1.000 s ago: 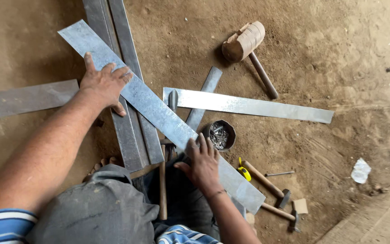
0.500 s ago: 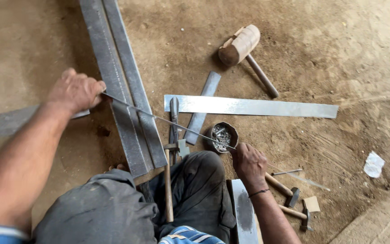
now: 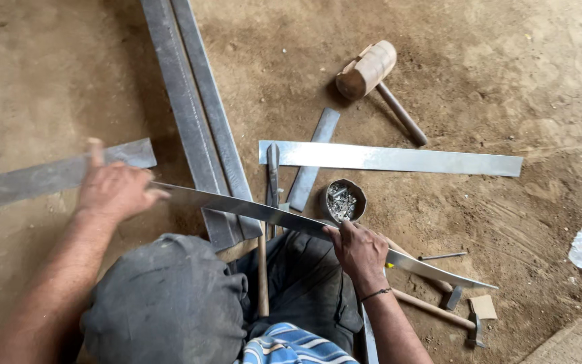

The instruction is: The person sits on the floor and uses a hammer to flatten and shape metal strips. They then use shears to cut a metal strip into smaller pieces and arrange them into a cross shape on the ground.

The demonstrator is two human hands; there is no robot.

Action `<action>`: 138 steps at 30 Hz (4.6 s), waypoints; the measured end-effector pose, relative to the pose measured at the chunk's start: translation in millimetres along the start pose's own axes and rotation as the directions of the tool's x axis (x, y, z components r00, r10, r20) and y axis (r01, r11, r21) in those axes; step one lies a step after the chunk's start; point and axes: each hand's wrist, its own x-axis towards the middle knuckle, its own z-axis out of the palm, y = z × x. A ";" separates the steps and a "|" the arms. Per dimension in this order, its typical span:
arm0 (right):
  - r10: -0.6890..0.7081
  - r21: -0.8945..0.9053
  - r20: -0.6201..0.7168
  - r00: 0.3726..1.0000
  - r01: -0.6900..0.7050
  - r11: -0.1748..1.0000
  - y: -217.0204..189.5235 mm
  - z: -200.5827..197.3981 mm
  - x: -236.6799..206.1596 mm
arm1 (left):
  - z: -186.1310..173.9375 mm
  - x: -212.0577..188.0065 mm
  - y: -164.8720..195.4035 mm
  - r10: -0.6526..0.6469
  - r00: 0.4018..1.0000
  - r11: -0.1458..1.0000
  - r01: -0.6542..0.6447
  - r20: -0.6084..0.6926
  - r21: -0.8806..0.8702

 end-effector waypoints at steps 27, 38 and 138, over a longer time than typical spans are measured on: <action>-0.146 -0.029 -0.071 0.987 0.144 0.989 105.6 49.1 -64.3 | 44.7 -31.3 -15.9 0.058 0.974 0.998 -0.060 -0.221 0.000; 0.123 -0.192 -0.042 0.992 -0.129 0.973 140.8 37.2 -65.5 | 15.8 7.8 88.6 0.168 0.892 0.945 -0.267 -0.420 -0.189; -0.215 0.666 0.745 0.632 -0.721 0.188 -45.8 97.8 101.6 | 14.7 130.8 72.9 0.005 0.994 0.862 0.050 0.107 -0.504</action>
